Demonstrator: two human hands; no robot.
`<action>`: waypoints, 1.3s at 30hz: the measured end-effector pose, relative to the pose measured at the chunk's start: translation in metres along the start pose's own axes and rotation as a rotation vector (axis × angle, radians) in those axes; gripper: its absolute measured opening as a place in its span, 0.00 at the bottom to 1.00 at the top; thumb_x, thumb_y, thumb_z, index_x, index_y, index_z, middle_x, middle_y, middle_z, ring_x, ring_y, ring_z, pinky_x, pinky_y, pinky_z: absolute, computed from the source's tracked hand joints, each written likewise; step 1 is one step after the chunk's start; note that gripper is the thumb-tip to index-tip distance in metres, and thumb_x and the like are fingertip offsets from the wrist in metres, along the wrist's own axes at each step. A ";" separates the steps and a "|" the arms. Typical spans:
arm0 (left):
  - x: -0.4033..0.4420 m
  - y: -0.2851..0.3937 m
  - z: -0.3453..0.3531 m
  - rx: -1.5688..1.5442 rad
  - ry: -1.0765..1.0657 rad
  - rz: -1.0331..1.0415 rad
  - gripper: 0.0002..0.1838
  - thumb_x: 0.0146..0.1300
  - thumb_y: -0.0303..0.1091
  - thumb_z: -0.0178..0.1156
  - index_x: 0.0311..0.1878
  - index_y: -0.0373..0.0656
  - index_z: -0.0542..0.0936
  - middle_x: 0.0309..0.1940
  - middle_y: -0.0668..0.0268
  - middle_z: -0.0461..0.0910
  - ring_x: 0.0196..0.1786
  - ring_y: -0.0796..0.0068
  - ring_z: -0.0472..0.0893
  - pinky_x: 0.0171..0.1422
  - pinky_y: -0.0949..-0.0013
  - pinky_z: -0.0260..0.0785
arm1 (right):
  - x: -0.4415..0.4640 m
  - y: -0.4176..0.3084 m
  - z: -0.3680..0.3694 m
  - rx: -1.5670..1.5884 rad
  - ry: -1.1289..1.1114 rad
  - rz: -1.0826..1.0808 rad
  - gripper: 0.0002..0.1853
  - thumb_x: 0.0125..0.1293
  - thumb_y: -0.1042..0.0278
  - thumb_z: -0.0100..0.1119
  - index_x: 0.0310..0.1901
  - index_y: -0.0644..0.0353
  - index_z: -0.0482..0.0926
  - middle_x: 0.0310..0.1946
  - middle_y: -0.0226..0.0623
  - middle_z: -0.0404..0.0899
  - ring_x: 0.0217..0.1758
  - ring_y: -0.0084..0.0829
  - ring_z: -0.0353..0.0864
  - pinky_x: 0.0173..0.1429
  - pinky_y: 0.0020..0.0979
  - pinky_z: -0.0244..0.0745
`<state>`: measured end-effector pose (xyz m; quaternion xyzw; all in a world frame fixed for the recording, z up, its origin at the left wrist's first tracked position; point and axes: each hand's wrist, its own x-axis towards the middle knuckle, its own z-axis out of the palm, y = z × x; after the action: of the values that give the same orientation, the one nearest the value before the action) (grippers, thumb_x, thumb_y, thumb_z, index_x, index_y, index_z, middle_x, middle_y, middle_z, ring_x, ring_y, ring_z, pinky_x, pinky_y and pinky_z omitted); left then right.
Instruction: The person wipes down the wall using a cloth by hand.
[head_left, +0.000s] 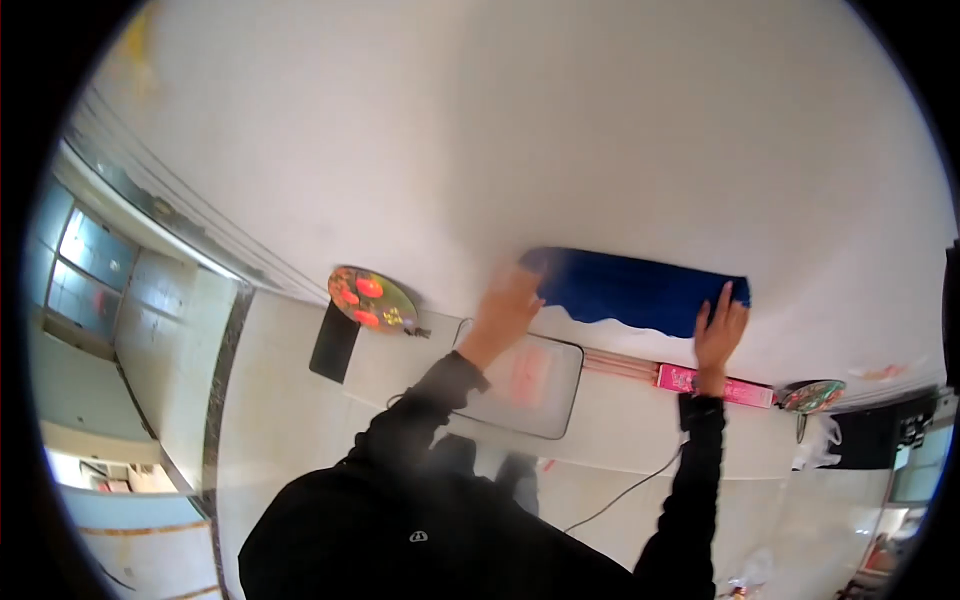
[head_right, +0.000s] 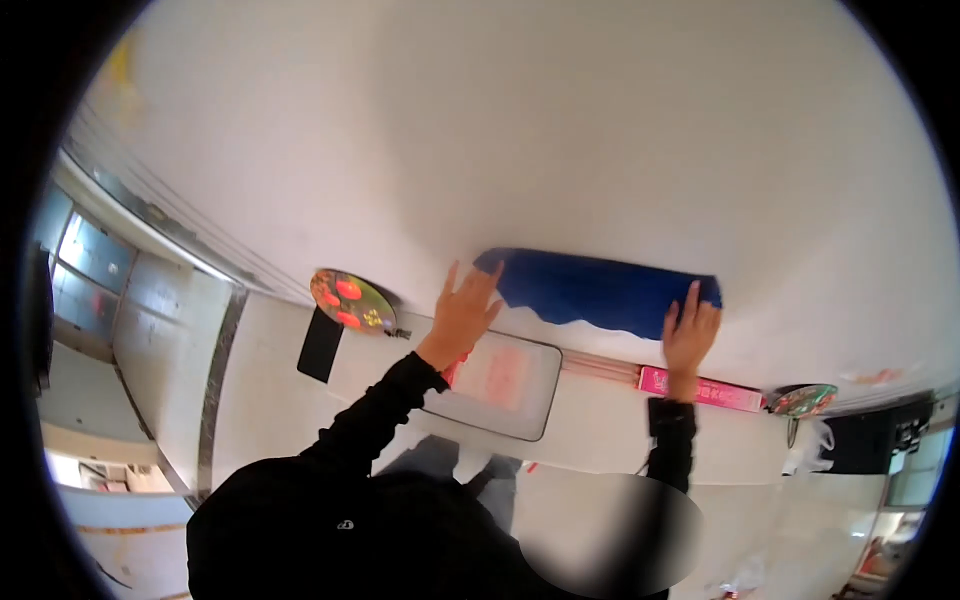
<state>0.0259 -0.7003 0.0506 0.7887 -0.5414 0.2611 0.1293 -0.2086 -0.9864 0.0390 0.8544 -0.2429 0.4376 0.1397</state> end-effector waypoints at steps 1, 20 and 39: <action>-0.007 -0.011 -0.004 0.007 -0.002 -0.049 0.33 0.61 0.46 0.58 0.66 0.38 0.66 0.45 0.59 0.75 0.55 0.64 0.73 0.73 0.48 0.48 | -0.013 -0.023 0.002 0.068 -0.033 0.094 0.27 0.64 0.67 0.53 0.66 0.61 0.65 0.46 0.54 0.71 0.50 0.54 0.69 0.60 0.49 0.63; 0.097 -0.285 -0.144 0.137 0.977 -0.304 0.41 0.67 0.56 0.44 0.69 0.26 0.54 0.53 0.42 0.68 0.60 0.43 0.66 0.72 0.38 0.35 | 0.272 -0.375 -0.007 0.193 0.515 0.287 0.43 0.69 0.36 0.35 0.72 0.68 0.46 0.60 0.64 0.60 0.65 0.60 0.57 0.74 0.54 0.37; -0.152 -0.206 0.040 -0.295 -0.187 -0.687 0.37 0.60 0.34 0.53 0.66 0.19 0.51 0.58 0.35 0.63 0.65 0.39 0.60 0.75 0.47 0.41 | -0.060 -0.419 0.172 0.210 -0.576 -0.530 0.21 0.53 0.63 0.57 0.52 0.52 0.79 0.41 0.26 0.80 0.44 0.25 0.77 0.49 0.30 0.67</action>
<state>0.1845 -0.5217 -0.0504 0.9175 -0.2868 0.0489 0.2712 0.1041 -0.6931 -0.1203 0.9847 0.0026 0.1514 0.0857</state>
